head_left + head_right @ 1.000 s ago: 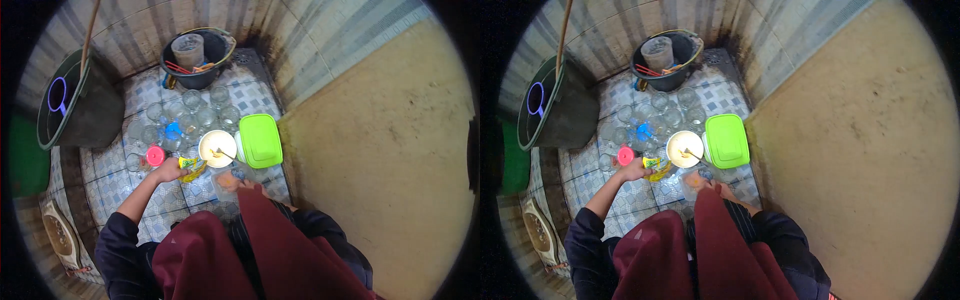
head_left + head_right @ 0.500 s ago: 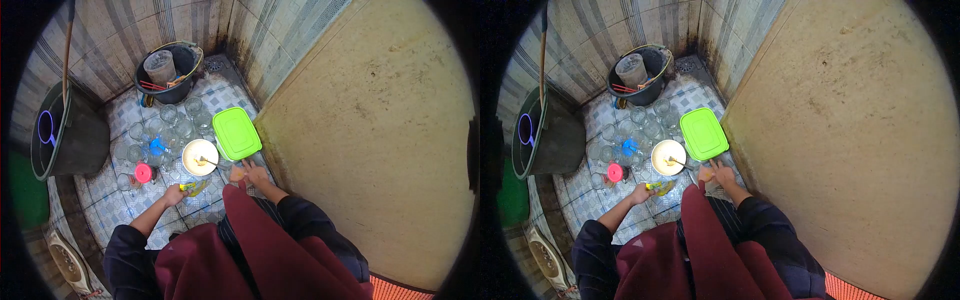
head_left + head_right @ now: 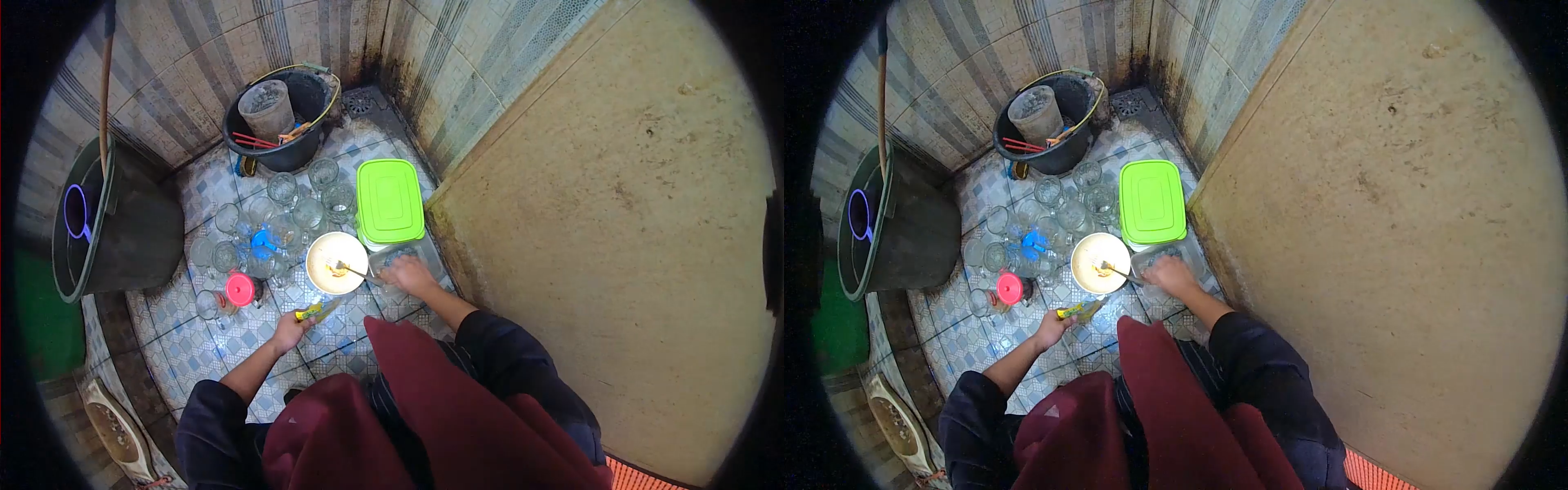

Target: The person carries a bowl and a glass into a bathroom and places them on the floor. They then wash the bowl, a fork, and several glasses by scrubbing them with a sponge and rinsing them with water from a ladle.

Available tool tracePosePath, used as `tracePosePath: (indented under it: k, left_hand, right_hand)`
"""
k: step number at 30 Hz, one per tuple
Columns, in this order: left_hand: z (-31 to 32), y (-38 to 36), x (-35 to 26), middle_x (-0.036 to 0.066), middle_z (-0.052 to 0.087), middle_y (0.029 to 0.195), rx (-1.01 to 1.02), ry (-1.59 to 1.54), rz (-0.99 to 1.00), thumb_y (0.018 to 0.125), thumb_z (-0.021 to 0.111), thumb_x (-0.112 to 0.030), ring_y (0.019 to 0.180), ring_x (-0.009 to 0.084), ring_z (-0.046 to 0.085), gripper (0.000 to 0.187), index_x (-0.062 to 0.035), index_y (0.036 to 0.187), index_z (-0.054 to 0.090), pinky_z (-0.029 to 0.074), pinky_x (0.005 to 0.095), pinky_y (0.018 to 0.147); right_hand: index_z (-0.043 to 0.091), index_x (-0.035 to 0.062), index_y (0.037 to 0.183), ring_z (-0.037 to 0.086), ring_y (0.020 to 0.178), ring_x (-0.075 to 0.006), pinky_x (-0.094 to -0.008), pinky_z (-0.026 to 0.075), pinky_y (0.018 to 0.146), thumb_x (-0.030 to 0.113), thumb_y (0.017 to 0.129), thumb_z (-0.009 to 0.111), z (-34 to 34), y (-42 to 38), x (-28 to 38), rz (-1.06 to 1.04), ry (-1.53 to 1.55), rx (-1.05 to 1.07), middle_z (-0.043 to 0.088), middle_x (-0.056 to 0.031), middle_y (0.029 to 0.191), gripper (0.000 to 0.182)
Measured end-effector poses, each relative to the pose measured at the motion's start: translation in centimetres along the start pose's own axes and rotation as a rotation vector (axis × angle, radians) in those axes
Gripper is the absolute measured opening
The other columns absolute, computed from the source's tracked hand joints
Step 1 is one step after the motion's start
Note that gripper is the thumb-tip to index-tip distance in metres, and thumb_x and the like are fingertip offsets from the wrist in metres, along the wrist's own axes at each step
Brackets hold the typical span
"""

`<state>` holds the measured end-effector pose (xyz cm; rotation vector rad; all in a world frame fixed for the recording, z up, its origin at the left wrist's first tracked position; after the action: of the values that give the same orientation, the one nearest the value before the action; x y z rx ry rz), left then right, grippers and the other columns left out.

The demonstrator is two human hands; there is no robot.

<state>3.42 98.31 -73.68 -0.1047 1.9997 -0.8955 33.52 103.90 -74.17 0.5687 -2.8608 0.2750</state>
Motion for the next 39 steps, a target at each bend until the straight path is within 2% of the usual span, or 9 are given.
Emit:
tracePosePath:
  k: [3,12,18,21,24,27,30,37,39]
  left_hand:
    - [0.1,0.5,1.0,0.009,0.058,0.088,-0.028,-0.170,0.046,0.075,0.057,-0.016,0.078,0.0146,0.054,0.024,0.0007,0.093,0.056,0.042,0.0258,0.071]
    - [-2.4,-0.3,-2.3,0.011,0.056,0.098,-0.148,0.020,0.205,0.069,0.061,-0.009,0.092,0.0193,0.051,0.019,-0.0056,0.088,0.062,0.039,0.0286,0.081]
    - [-3.0,-0.4,-1.4,0.011,0.057,0.093,-0.365,-0.132,0.104,0.069,0.059,-0.004,0.088,0.0191,0.053,0.015,-0.0039,0.083,0.063,0.041,0.0275,0.077]
    - [-5.0,0.5,-0.7,0.012,0.055,0.094,-0.385,-0.018,0.296,0.068,0.054,0.001,0.089,0.0205,0.052,0.020,-0.0063,0.083,0.063,0.041,0.0270,0.076]
    - [-6.2,0.5,-2.2,0.012,0.054,0.097,-0.351,0.171,0.281,0.066,0.055,0.001,0.090,0.0208,0.051,0.020,-0.0061,0.084,0.062,0.041,0.0269,0.077]
    - [-6.0,-0.1,-3.7,0.013,0.055,0.096,-0.370,0.152,0.255,0.064,0.056,0.000,0.092,0.0246,0.051,0.020,-0.0089,0.080,0.063,0.040,0.0308,0.080]
    - [-5.5,-0.8,-4.2,0.012,0.054,0.098,-0.374,0.218,0.301,0.064,0.057,-0.001,0.093,0.0243,0.051,0.020,-0.0096,0.081,0.063,0.040,0.0309,0.080]
    - [-4.9,-0.8,-4.6,0.012,0.057,0.093,-0.369,0.326,0.345,0.066,0.059,-0.005,0.087,0.0228,0.054,0.018,-0.0083,0.083,0.063,0.042,0.0302,0.075]
    - [-4.7,-0.6,-4.0,0.013,0.060,0.081,-0.272,0.150,0.052,0.071,0.057,-0.011,0.074,0.0236,0.058,0.015,-0.0069,0.085,0.062,0.044,0.0306,0.067]
  right_hand:
    - [0.049,0.0053,0.083,0.053,0.079,-0.0289,-0.0387,0.043,0.068,0.028,0.074,0.047,1.1,0.7,0.9,-0.137,0.300,0.121,0.050,-0.0127,0.082,0.024]
    - [0.052,0.0056,0.097,0.056,0.080,-0.0317,-0.0393,0.044,0.070,0.033,0.077,0.045,0.9,2.3,-1.7,0.444,0.127,0.372,0.057,-0.0200,0.083,0.035]
    - [0.054,0.0056,0.095,0.054,0.088,-0.0310,-0.0382,0.044,0.073,0.020,0.070,0.056,4.9,0.5,-1.5,0.248,0.364,-0.001,0.056,-0.0163,0.096,0.029]
    - [0.047,0.0064,0.103,0.054,0.087,-0.0314,-0.0388,0.044,0.074,0.021,0.067,0.060,6.5,1.1,-2.8,0.308,0.565,0.337,0.056,-0.0157,0.094,0.041]
    - [0.044,0.0063,0.099,0.055,0.083,-0.0314,-0.0395,0.044,0.072,0.020,0.066,0.060,3.8,1.1,-1.9,0.414,0.161,0.476,0.055,-0.0147,0.086,0.040]
    - [0.044,0.0054,0.096,0.055,0.082,-0.0311,-0.0409,0.044,0.071,0.019,0.067,0.058,4.5,1.0,-1.6,0.630,0.270,0.404,0.055,-0.0147,0.085,0.035]
    - [0.050,0.0046,0.092,0.054,0.085,-0.0310,-0.0408,0.043,0.072,0.025,0.070,0.056,3.7,-0.2,-0.4,0.304,0.228,-0.110,0.056,-0.0158,0.091,0.030]
    - [0.046,0.0121,0.102,0.055,0.080,-0.0314,-0.0391,0.045,0.069,0.043,0.076,0.041,0.4,1.0,-0.5,0.418,0.152,0.573,0.054,-0.0182,0.086,0.040]
    - [0.045,0.0140,0.103,0.055,0.080,-0.0310,-0.0386,0.045,0.068,0.042,0.077,0.039,1.8,1.3,0.3,0.449,0.033,0.665,0.054,-0.0182,0.086,0.038]
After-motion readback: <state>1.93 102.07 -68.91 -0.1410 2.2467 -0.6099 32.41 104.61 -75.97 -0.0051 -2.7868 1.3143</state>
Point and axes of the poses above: each hand's wrist, its own y-axis towards the middle knuckle, its own z-axis out of the palm, x = y × z, the point moved 3 cm from there along y, towards the middle knuckle
